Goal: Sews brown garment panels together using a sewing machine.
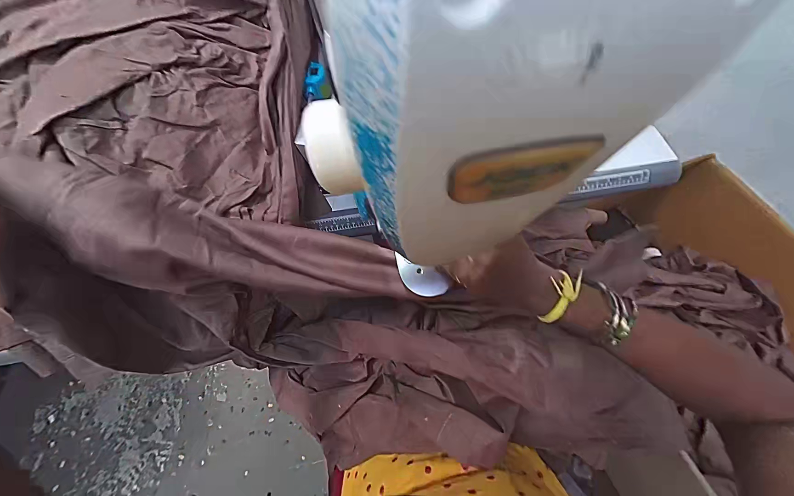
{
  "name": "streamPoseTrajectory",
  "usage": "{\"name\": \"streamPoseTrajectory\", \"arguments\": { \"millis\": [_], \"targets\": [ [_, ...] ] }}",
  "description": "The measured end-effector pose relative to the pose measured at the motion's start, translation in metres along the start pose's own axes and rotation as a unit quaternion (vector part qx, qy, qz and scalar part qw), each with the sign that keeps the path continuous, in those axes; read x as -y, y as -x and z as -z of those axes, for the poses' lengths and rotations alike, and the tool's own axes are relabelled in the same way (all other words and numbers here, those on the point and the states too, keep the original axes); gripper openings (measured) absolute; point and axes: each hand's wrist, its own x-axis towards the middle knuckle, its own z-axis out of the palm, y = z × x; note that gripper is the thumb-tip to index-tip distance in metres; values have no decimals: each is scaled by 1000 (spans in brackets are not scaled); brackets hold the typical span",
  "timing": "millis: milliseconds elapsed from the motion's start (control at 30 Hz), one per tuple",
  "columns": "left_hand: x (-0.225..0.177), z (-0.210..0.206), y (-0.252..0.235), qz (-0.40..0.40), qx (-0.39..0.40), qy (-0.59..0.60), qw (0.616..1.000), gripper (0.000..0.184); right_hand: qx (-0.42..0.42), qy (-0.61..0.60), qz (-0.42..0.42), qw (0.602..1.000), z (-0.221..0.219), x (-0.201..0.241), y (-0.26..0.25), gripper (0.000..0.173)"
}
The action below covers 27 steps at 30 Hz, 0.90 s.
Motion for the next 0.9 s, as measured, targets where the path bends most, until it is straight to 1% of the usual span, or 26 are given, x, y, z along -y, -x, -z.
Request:
{"name": "streamPoseTrajectory", "arguments": {
  "millis": [33,67,100,133,167,200,233,267,300,367,400,433,467,500,533,567,600,633,667,700,733,767,800,833,867,900],
  "targets": [
    [-40,-33,-16,-26,56,-47,997,36,5,6,-12,1000,0,1,-3,19],
    [-79,-70,-25,-101,129,-83,983,44,-4,4,-30,1000,3,2,-3,16],
    [-110,-108,-21,-196,172,-78,962,44,-24,-13,-58,998,9,1,-1,12],
    [-132,-143,-4,-262,204,-38,943,40,-32,-47,-98,994,20,1,5,10],
    [-146,-171,19,-288,248,9,925,39,-32,-99,-155,983,34,2,12,12],
    [-155,-193,45,-289,295,46,909,41,-30,-148,-221,964,49,5,23,15],
    [-159,-212,66,-285,330,66,897,46,-11,-172,-289,942,63,10,35,19],
    [-160,-230,82,-281,342,68,894,50,32,-176,-354,918,75,15,51,24],
    [-160,-247,93,-271,338,62,899,53,99,-172,-411,890,84,23,67,32],
    [-163,-274,101,-257,313,40,914,55,275,-156,-473,822,90,37,91,53],
    [-165,-284,100,-250,298,28,921,52,358,-139,-488,784,85,42,98,59],
    [-168,-290,99,-243,278,25,929,43,408,-116,-503,753,79,44,103,55],
    [-172,-290,97,-235,262,34,935,31,415,-94,-517,743,75,42,109,39],
    [-176,-285,94,-226,252,49,940,21,385,-71,-527,755,75,37,113,26],
    [-179,-275,90,-225,228,69,945,16,321,-52,-515,793,80,33,114,20],
    [-181,-261,85,-237,182,82,951,14,228,-38,-472,851,85,33,114,15],
    [-179,-242,82,-251,133,88,955,12,141,-28,-416,898,87,37,107,14],
    [-173,-222,80,-266,83,87,956,10,75,-32,-369,926,87,48,96,15],
    [-164,-204,77,-287,31,77,954,7,35,-42,-331,942,82,63,85,16],
    [-150,-188,76,-309,-18,54,949,4,21,-58,-299,952,71,81,76,16],
    [-134,-174,77,-321,-43,14,946,4,23,-82,-270,959,54,99,72,16],
    [-114,-165,82,-316,-40,-31,948,6,41,-119,-248,961,33,116,73,16],
    [-93,-160,92,-296,-17,-79,952,8,81,-172,-232,954,12,130,79,15],
    [-75,-158,103,-275,23,-122,953,11,126,-233,-221,938,-7,141,87,15],
    [-58,-158,115,-254,63,-154,953,15,153,-287,-220,920,-20,147,94,15],
    [-45,-160,127,-234,84,-176,952,17,162,-313,-226,908,-27,149,99,15]
  ]
}}
